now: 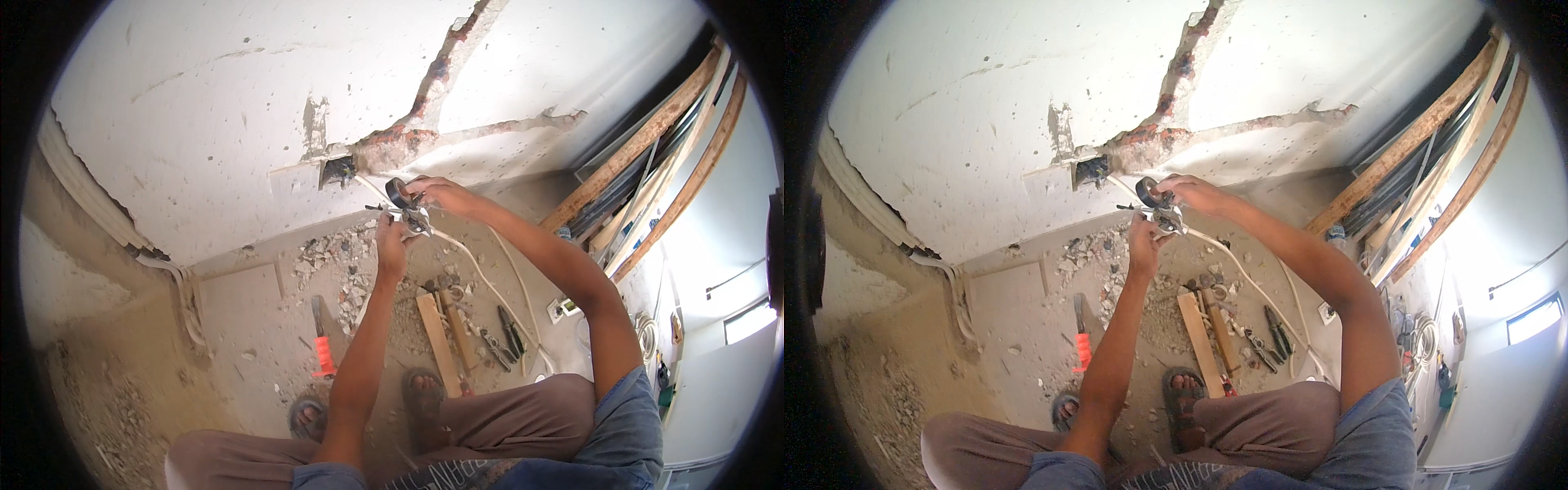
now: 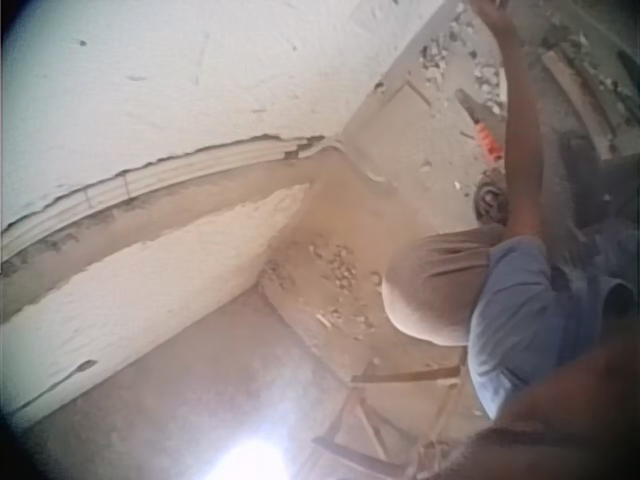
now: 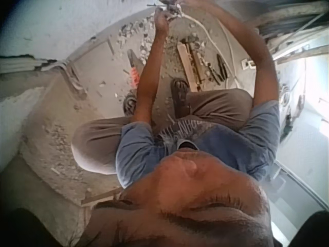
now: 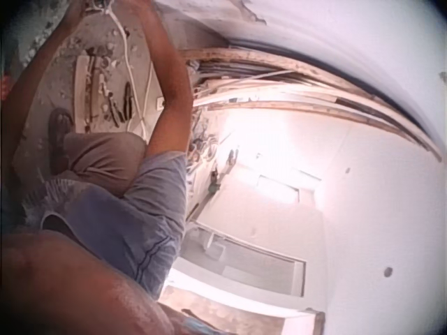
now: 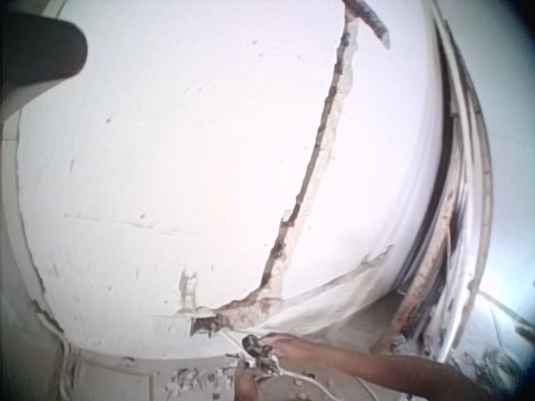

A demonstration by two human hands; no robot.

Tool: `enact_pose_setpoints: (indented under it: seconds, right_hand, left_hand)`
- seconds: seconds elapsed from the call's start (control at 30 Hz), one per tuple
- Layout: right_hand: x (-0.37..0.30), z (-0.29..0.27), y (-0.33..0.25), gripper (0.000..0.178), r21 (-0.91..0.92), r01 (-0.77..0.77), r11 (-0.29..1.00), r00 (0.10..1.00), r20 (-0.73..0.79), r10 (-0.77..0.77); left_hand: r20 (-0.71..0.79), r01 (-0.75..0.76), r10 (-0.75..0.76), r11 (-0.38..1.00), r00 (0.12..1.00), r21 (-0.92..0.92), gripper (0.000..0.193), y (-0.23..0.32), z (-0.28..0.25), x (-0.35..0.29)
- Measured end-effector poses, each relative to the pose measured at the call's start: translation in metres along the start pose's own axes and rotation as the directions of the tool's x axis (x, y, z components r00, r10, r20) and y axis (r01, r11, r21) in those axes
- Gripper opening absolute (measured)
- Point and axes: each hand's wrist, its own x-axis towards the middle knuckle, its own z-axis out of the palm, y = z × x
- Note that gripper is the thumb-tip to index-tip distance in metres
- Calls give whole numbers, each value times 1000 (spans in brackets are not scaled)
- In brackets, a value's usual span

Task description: The person works on electrical wiring inside a wall cavity and a circular junction box, using pliers to strip insulation, twisting wires together by hand, and applying electrical tape to secure the connections.

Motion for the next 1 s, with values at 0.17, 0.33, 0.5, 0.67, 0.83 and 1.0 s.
enact_pose_setpoints:
  seconds: [0.17,0.33,0.5,0.67,0.83,1.0]
  right_hand:
    - [-8,0,-21,33,-473,137,871,990,44,-133]
    - [-19,-7,-42,26,-803,142,579,981,35,-192]
    - [-34,-10,-30,24,-805,248,540,945,78,-317]
    - [-34,6,-13,28,-568,121,814,985,-30,-168]
    - [-39,15,-7,40,-341,29,940,982,-166,-90]
    - [-38,20,5,44,-290,148,946,967,-157,-199]
  left_hand:
    - [-61,-43,48,996,997,76,35,2,0,1]
    - [-62,-109,121,979,991,174,33,-4,-3,7]
    - [-169,-162,192,970,967,179,29,-11,2,8]
    - [-303,-404,707,644,639,650,38,-8,40,-14]
    - [393,-527,659,7,642,850,34,37,40,-2]
    - [488,-445,169,-237,856,863,22,57,16,28]
